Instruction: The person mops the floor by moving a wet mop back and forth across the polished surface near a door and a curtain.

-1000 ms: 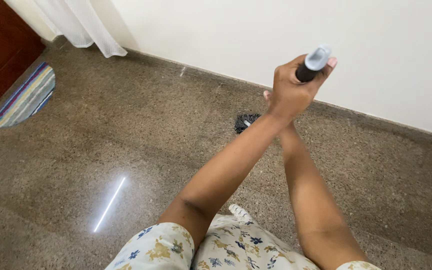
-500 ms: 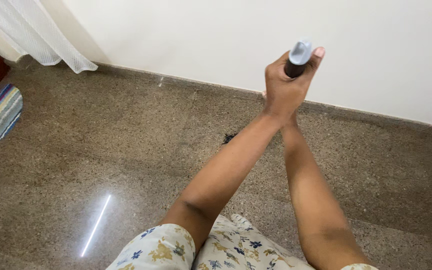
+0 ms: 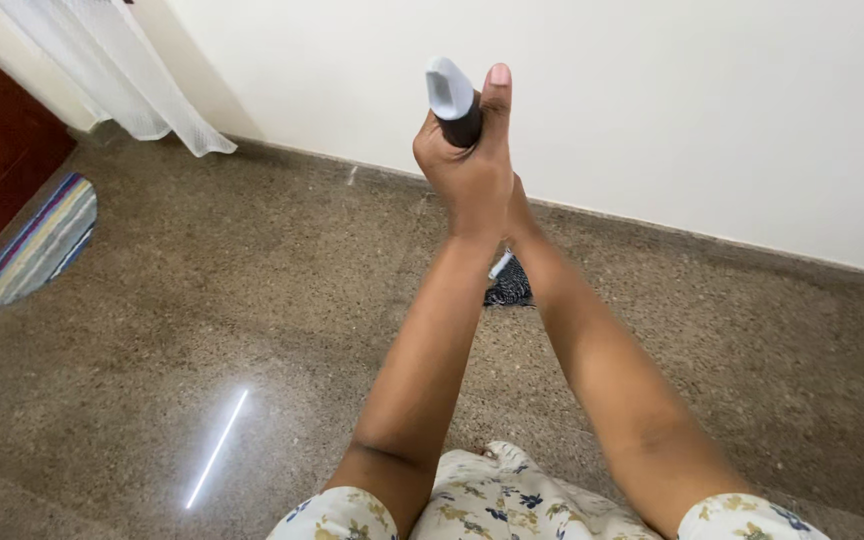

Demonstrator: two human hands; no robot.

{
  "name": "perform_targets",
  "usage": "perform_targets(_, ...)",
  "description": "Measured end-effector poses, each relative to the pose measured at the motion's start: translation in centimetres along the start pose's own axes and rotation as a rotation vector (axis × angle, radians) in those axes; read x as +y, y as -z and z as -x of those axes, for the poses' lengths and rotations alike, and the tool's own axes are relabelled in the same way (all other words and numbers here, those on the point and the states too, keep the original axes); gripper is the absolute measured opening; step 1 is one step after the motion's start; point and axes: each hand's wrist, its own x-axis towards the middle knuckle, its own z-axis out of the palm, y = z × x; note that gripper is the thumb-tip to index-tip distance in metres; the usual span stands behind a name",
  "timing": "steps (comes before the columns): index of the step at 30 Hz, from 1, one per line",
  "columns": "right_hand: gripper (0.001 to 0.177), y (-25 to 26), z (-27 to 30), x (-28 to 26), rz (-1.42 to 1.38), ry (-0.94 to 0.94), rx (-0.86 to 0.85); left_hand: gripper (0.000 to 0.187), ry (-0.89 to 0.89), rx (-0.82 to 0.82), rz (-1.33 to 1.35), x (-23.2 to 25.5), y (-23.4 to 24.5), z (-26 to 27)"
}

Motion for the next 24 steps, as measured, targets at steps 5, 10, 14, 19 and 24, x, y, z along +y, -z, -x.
perform_targets(5,0.035,-2.7,-2.8,2.4,-0.285,0.032,-0.004,0.035,0.095,-0.057,-0.027,-3.3,0.8,0.1)
perform_targets(10,0.028,-3.3,-2.7,7.1,-0.564,-0.123,0.029,0.028,0.080,-0.186,-0.075,-5.9,0.1,1.6)
perform_targets(14,0.028,-1.9,-0.9,9.9,-0.044,0.252,0.071,0.025,0.139,-0.188,-0.109,-6.0,-1.2,2.9)
perform_targets(19,0.036,1.7,-1.3,11.3,-0.151,0.137,-0.101,0.031,0.242,-0.130,-0.027,-6.5,-3.7,2.9)
perform_targets(24,0.046,8.9,0.3,12.0,-0.088,-0.095,-0.270,0.037,0.219,-0.096,0.049,-4.6,-8.9,4.4)
